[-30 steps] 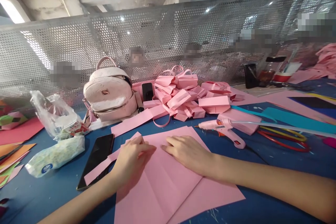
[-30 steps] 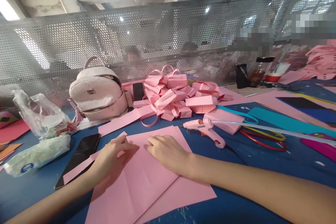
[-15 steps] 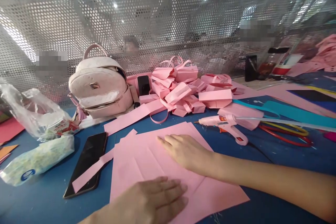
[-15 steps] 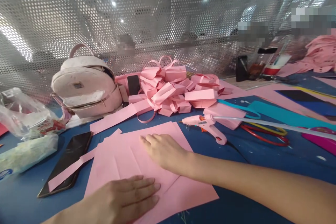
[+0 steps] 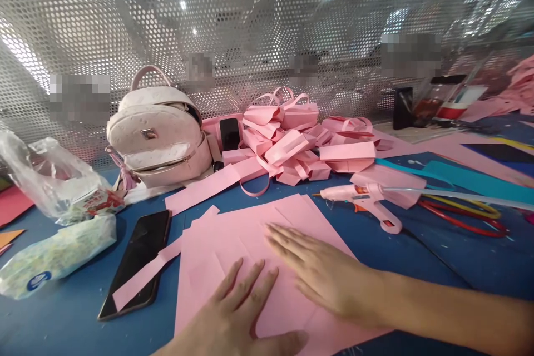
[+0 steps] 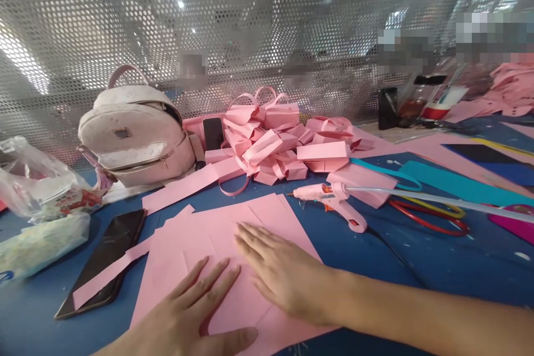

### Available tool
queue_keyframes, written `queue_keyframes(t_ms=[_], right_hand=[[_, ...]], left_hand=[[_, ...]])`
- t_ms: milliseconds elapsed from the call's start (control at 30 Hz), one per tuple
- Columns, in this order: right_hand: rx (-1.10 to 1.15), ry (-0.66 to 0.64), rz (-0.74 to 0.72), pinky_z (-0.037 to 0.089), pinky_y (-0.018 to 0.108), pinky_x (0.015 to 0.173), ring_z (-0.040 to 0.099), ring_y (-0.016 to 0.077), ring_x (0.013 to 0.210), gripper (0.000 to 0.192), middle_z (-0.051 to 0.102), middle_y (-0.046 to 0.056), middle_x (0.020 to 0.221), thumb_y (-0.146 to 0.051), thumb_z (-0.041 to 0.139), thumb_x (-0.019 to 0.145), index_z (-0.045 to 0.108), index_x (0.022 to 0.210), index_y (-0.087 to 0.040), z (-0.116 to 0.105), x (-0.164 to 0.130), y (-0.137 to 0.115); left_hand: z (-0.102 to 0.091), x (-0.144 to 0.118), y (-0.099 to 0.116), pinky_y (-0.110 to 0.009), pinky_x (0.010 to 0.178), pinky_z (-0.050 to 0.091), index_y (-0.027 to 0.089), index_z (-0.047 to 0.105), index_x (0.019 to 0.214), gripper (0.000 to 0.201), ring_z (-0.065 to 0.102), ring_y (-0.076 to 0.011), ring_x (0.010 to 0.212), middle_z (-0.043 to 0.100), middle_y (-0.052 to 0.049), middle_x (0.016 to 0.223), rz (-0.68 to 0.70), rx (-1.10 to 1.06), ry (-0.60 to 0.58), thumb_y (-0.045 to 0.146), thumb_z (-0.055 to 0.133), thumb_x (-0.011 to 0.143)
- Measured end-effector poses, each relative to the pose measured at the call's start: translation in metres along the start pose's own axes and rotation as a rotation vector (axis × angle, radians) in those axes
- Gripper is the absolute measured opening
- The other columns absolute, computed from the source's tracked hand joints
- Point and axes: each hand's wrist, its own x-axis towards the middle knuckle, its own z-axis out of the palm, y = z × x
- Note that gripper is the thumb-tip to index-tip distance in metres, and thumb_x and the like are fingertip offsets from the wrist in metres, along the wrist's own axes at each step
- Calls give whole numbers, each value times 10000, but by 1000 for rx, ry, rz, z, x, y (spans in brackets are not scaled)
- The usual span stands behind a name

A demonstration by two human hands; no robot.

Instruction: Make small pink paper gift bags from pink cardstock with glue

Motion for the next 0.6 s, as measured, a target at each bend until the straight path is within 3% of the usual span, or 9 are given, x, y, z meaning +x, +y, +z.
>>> queue_keyframes(t_ms=[100, 200, 300, 400, 467, 600], right_hand=[[-28, 10, 39, 335, 477, 1218, 262, 305, 1508, 800, 219, 131, 1646, -296, 557, 971, 104, 1618, -169, -2, -31, 2], [-64, 104, 68, 386, 424, 1202, 332, 294, 1482, 866, 248, 71, 1642, -320, 584, 966, 22, 1621, -252, -1, -58, 2], [-90, 135, 116, 422, 381, 1181, 385, 284, 1456, 858, 274, 50, 1633, -300, 599, 955, 60, 1623, -280, -1, -75, -1], [-94, 98, 121, 401, 454, 1190, 382, 313, 1454, 842, 296, 77, 1621, -404, 611, 959, 106, 1616, -257, -12, -74, -10], [-61, 35, 80, 374, 504, 1194, 370, 338, 1455, 822, 334, 115, 1599, -535, 594, 949, 215, 1598, -201, -24, -65, -22], [39, -160, -45, 400, 418, 1183, 422, 285, 1431, 650, 422, 105, 1546, -543, 504, 998, 438, 1516, -156, -42, -46, -45]], left_hand=[[6, -2, 2, -524, 1056, 500, 404, 400, 1510, 573, 531, -367, 1349, 400, -177, 1577, -7, -2, -6, 301, 609, 987], [19, -7, 8, -553, 1064, 482, 406, 358, 1530, 590, 513, -376, 1366, 307, -185, 1620, -51, 20, 74, 342, 593, 992], [27, -11, 12, -565, 1059, 474, 382, 330, 1551, 577, 516, -371, 1365, 328, -215, 1606, -45, 36, 95, 332, 540, 1016], [25, -13, 12, -567, 1065, 461, 351, 319, 1562, 578, 503, -373, 1376, 387, -239, 1569, -4, 43, 43, 295, 518, 1023], [20, -12, 11, -579, 1067, 453, 342, 287, 1576, 609, 473, -384, 1396, 397, -252, 1558, 3, 36, 0, 291, 524, 1017], [8, -11, 9, -590, 1071, 442, 326, 210, 1600, 678, 407, -397, 1437, 381, -264, 1563, 32, 3, -136, 270, 529, 1004]])
